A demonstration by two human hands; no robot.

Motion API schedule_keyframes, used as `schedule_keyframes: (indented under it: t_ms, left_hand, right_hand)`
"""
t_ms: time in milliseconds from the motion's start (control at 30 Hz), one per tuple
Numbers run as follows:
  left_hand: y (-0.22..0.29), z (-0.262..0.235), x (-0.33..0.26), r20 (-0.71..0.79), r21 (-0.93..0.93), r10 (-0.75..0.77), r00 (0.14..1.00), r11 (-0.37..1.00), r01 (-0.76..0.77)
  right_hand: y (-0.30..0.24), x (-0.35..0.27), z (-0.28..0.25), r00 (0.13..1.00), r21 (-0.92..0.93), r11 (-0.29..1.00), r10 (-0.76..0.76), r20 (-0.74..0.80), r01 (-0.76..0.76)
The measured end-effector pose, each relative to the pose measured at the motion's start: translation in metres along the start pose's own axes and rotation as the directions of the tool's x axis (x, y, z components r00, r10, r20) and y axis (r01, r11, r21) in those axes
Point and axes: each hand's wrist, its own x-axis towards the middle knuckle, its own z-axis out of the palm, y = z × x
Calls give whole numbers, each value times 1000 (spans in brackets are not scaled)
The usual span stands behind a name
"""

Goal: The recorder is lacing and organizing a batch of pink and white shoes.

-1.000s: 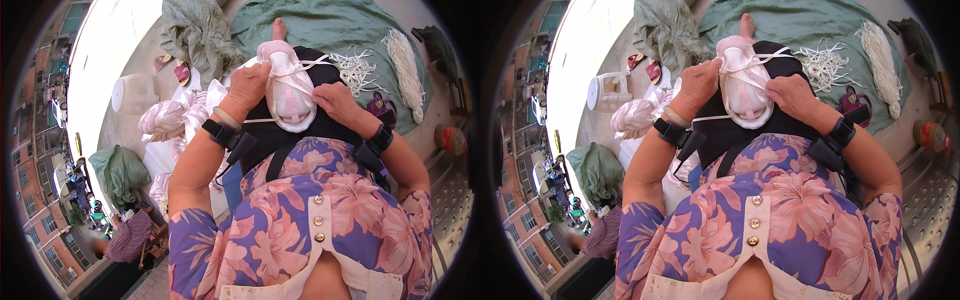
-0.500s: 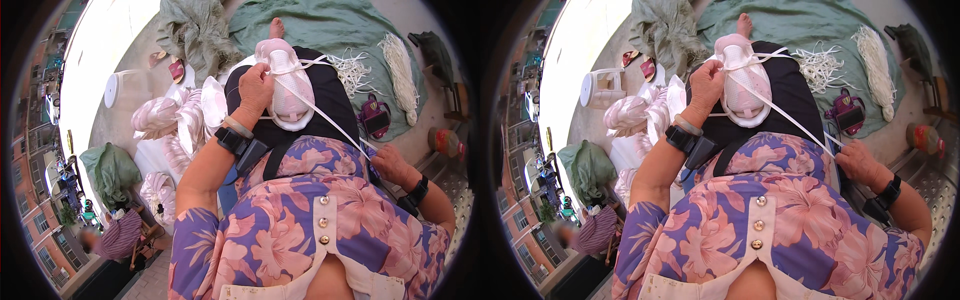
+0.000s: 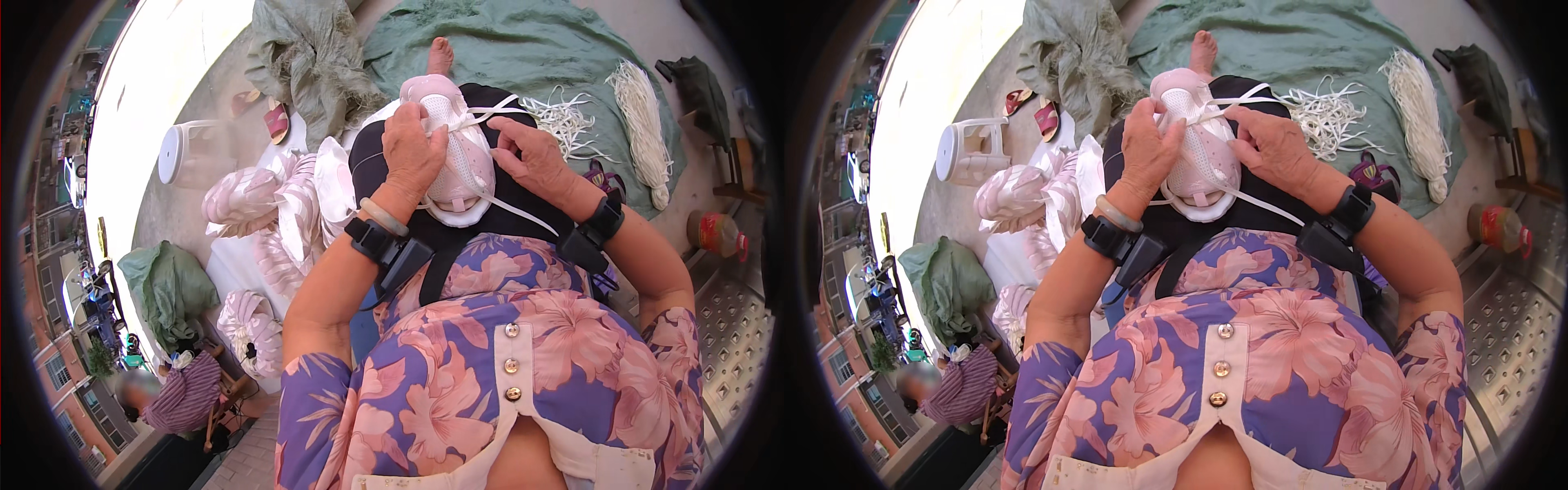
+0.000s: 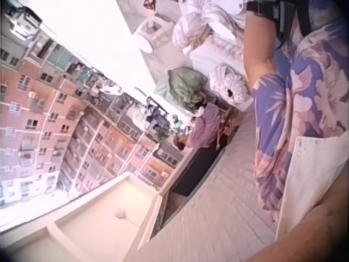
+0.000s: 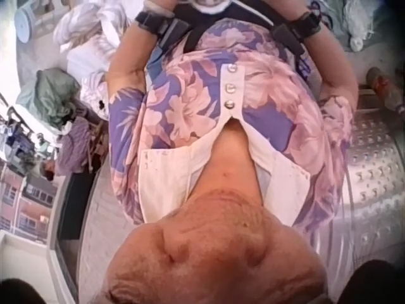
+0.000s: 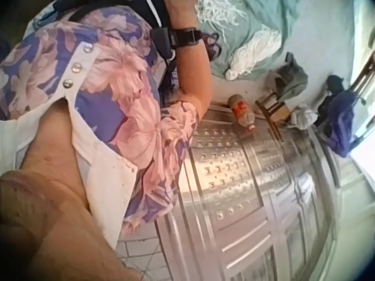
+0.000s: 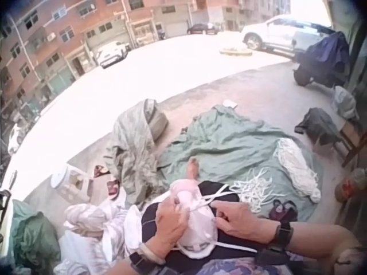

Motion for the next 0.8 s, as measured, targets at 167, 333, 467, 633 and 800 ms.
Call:
schedule_keyframes:
  t_ms: [167,333,467,633,800]
  left_hand:
    - [-4,4,3,19,-83,-61,998,995,63]
    - [-15,3,3,159,-216,-143,977,960,176]
    - [-26,2,4,181,-310,46,982,951,13]
    - [-3,10,3,160,-206,-5,987,978,39]
    - [-3,20,-1,101,-53,-9,995,999,14]
  right_hand:
    - [-6,30,32,988,-295,943,-155,18,153]
    - [-7,29,32,995,-242,967,-70,65,84]
    - [-10,30,19,987,-246,968,-10,159,49]
    - [-5,29,19,990,-259,961,-66,123,96]
    - [-2,35,19,984,-274,954,-82,160,124]
